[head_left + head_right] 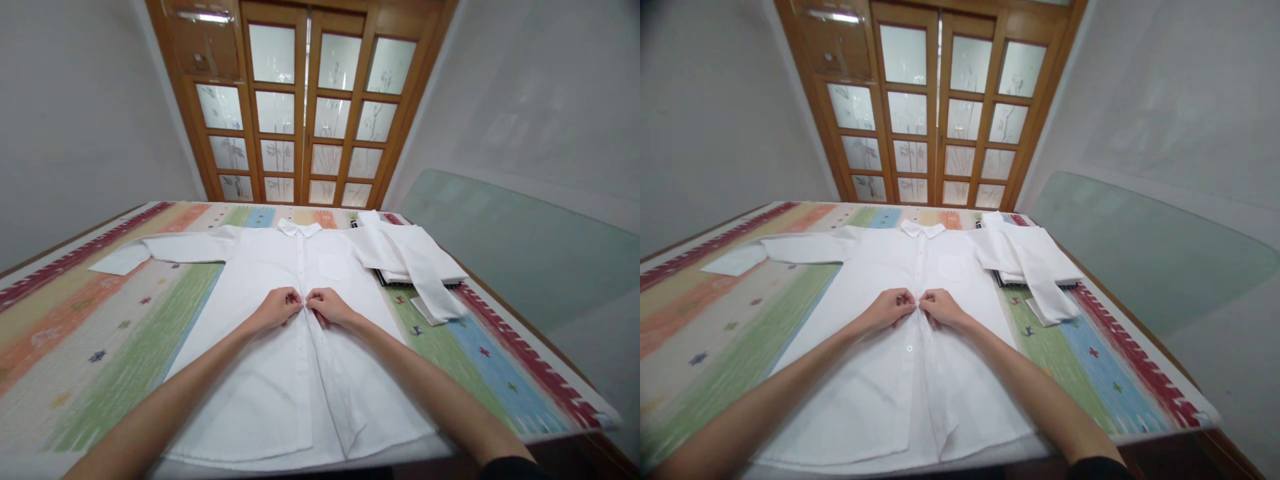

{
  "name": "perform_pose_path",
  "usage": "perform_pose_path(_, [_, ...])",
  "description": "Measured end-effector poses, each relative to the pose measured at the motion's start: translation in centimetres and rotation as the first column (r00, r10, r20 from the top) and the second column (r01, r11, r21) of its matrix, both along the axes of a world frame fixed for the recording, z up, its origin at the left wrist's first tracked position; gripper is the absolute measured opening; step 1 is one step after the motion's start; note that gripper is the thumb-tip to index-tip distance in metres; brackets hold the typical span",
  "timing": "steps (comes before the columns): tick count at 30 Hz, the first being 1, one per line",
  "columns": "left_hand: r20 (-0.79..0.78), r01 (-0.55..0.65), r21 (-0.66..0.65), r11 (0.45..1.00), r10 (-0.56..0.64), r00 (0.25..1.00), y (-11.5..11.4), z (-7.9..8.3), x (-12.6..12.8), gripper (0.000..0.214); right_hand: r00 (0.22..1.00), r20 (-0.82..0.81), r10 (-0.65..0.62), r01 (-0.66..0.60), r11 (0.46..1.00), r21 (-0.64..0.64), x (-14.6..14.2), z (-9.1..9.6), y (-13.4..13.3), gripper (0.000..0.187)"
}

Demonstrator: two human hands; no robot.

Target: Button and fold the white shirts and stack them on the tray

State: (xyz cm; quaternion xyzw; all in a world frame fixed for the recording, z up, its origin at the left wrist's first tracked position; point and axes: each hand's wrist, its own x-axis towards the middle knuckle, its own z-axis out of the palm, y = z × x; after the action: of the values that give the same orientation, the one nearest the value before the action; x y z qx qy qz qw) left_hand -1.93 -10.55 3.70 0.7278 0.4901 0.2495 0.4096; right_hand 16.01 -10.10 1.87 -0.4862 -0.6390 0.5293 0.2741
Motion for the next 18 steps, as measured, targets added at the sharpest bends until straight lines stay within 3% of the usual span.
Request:
perform_pose_path(7, [0.137,-0.029,-0.122,0.992,0.046,0.989,-0.3,0.3,0.0,0.006,1.0,0.002,-0.01,0.01,1.0,-0.003,-0.1,0.2,-0.1,0.006])
perform_pose_path(18, [0.334,-0.032,-0.313,0.949,0.141,0.932,0.9,-1.2,0.2,0.013,0.997,0.036,-0.066,0.064,0.997,0.052,-0.2,0.0,0.1,0.01])
